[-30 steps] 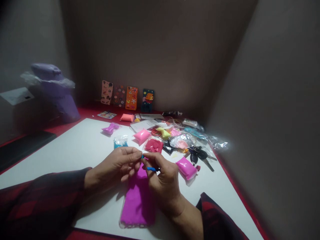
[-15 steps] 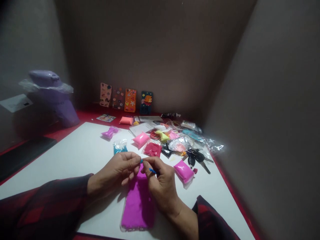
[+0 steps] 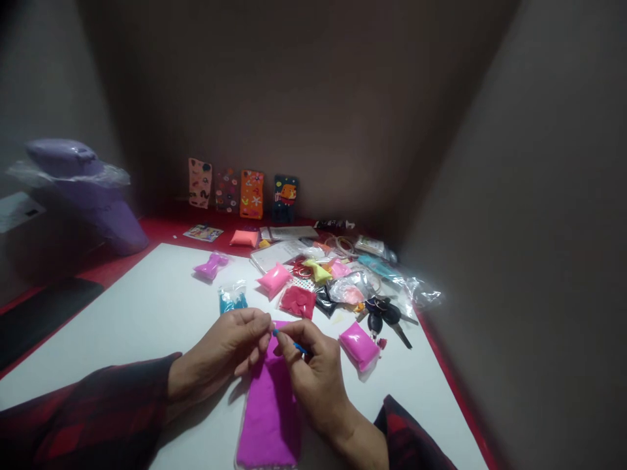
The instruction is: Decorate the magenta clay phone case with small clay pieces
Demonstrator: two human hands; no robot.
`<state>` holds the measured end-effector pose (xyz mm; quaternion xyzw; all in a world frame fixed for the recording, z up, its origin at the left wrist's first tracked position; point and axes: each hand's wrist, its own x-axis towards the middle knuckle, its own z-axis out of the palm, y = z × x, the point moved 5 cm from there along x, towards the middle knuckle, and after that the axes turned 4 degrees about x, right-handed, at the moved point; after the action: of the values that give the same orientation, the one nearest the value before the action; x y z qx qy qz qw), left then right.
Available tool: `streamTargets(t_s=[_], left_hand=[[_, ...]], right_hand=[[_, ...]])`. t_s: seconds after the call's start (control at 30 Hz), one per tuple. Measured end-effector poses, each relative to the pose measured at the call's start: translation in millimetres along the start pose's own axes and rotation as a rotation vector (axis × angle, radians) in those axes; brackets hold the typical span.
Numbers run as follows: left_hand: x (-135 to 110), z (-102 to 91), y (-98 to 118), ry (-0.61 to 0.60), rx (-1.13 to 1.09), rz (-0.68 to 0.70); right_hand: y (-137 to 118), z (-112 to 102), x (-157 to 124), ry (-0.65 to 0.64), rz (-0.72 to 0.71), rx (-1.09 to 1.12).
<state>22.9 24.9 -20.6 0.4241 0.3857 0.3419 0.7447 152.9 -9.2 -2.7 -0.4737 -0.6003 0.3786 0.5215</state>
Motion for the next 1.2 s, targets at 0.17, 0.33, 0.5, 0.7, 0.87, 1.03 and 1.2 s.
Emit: streamTargets(t_s=[0.17,0.33,0.5,0.7,0.87,1.03,1.2], left_hand=[[0.4,-11.7,18.5,0.171,0.239,0.172],[1.2,-16.5,32.4,0.235,0.616,0.453],[4.3,-13.1,31.2,0.179,0.751,0.486],[9.3,-7.0,27.8,0.062,0.859,0.566],[13.3,-7.5,24.6,0.041,0.869,0.577],[12.9,-7.6,24.7,0.043,0.87,0.563],[13.3,-7.6,25.0,0.038,0.876,0.557]], right_hand=[[0.3,-14.7,14.3,-0.058,0.046,-0.165],[3.9,-23.1,25.7,-0.14,0.183,-0.295],[19.6,-25.4,30.0,-0.124,0.254,-0.345],[33.3,-22.0,31.0,-0.183,0.351,-0.252],[33.8,-20.2,30.7,-0.211,0.383,-0.245],[34.9,-22.5,31.2,-0.206,0.375,-0.278],[31.7,-20.3,30.1,-0.237,0.328,-0.31]])
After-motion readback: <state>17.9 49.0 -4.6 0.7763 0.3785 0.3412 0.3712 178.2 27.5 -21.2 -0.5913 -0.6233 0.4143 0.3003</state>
